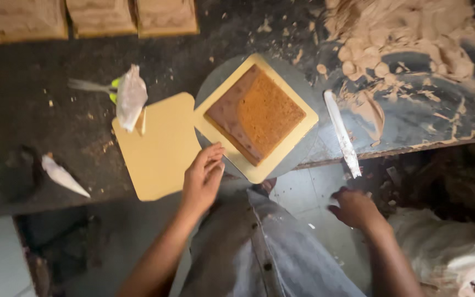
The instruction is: The person frosts a square cake by scooping chocolate frosting from a large pile on the counter using a spatula and spreading it across the top and sides of the cake.
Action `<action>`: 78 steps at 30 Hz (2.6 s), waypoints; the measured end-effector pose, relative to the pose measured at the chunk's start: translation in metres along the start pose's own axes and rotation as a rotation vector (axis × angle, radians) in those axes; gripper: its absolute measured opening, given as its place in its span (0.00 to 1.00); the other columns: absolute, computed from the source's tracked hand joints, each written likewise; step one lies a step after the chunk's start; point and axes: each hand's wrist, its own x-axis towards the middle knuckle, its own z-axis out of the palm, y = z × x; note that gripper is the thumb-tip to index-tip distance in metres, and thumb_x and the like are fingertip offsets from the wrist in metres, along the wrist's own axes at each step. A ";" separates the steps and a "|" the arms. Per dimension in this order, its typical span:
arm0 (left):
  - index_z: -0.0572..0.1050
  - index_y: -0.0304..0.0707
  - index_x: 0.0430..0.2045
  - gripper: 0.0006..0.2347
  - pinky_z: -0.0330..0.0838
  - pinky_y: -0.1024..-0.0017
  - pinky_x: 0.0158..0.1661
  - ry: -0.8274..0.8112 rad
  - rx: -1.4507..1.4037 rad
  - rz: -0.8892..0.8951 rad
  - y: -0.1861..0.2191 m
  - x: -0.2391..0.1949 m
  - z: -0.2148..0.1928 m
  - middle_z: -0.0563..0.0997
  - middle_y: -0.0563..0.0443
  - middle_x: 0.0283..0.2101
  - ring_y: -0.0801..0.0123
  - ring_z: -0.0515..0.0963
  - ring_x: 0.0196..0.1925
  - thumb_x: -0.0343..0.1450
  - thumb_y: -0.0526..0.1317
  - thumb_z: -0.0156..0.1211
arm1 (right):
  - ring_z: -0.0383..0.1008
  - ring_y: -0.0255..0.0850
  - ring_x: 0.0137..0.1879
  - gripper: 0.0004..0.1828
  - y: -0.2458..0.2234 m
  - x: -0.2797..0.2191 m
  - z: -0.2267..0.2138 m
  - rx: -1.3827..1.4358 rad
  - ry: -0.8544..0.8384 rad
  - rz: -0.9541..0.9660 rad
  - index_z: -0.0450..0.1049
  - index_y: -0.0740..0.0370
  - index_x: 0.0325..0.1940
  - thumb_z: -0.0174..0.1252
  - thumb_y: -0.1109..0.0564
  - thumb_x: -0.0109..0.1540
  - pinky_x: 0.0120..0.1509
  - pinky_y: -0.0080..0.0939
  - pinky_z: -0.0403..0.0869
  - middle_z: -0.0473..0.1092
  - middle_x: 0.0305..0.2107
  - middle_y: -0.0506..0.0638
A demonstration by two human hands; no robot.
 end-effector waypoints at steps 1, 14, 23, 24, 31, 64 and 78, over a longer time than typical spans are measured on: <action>0.72 0.32 0.56 0.16 0.75 0.63 0.58 0.048 0.144 0.103 0.023 -0.008 0.002 0.80 0.41 0.55 0.51 0.80 0.58 0.74 0.36 0.57 | 0.71 0.47 0.68 0.25 -0.009 -0.013 -0.014 0.215 0.097 -0.096 0.74 0.47 0.60 0.64 0.37 0.63 0.74 0.51 0.68 0.71 0.61 0.49; 0.46 0.31 0.74 0.36 0.52 0.39 0.72 -0.305 0.086 0.660 0.103 -0.040 0.020 0.47 0.25 0.77 0.31 0.51 0.78 0.77 0.58 0.45 | 0.40 0.57 0.83 0.41 -0.188 -0.134 -0.087 0.829 0.758 -0.919 0.55 0.55 0.75 0.63 0.40 0.64 0.83 0.63 0.45 0.43 0.76 0.60; 0.39 0.35 0.77 0.34 0.35 0.63 0.76 -0.111 -0.233 0.213 0.030 0.098 0.002 0.37 0.40 0.82 0.58 0.36 0.83 0.79 0.50 0.47 | 0.55 0.52 0.80 0.29 -0.108 0.036 -0.133 1.390 0.973 -0.566 0.51 0.62 0.77 0.49 0.55 0.72 0.80 0.51 0.57 0.56 0.73 0.62; 0.38 0.35 0.76 0.35 0.32 0.65 0.76 -0.080 -0.457 0.255 0.020 0.117 0.014 0.37 0.42 0.82 0.58 0.35 0.83 0.79 0.49 0.49 | 0.51 0.52 0.81 0.31 -0.110 0.052 -0.145 1.433 0.949 -0.630 0.49 0.62 0.78 0.47 0.56 0.72 0.82 0.50 0.54 0.53 0.74 0.62; 0.32 0.33 0.75 0.38 0.44 0.63 0.75 -0.005 -0.005 0.213 -0.022 0.107 0.044 0.40 0.36 0.80 0.54 0.43 0.82 0.76 0.37 0.54 | 0.48 0.53 0.83 0.41 -0.111 0.082 -0.167 1.347 0.920 -0.715 0.44 0.62 0.82 0.54 0.62 0.67 0.84 0.51 0.51 0.47 0.77 0.64; 0.47 0.12 0.67 0.45 0.43 0.40 0.71 0.037 0.973 0.376 -0.009 0.034 0.010 0.51 0.18 0.72 0.31 0.47 0.77 0.65 0.50 0.65 | 0.76 0.52 0.60 0.51 -0.111 0.056 -0.282 0.493 0.405 -0.431 0.53 0.54 0.80 0.65 0.47 0.55 0.66 0.47 0.71 0.74 0.54 0.63; 0.39 0.39 0.77 0.38 0.31 0.44 0.78 0.257 0.579 1.080 0.038 -0.025 -0.023 0.39 0.33 0.80 0.43 0.40 0.83 0.76 0.63 0.38 | 0.30 0.47 0.89 0.50 -0.261 -0.118 -0.181 1.410 -0.152 -1.398 0.39 0.62 0.85 0.42 0.28 0.71 0.88 0.52 0.34 0.35 0.83 0.56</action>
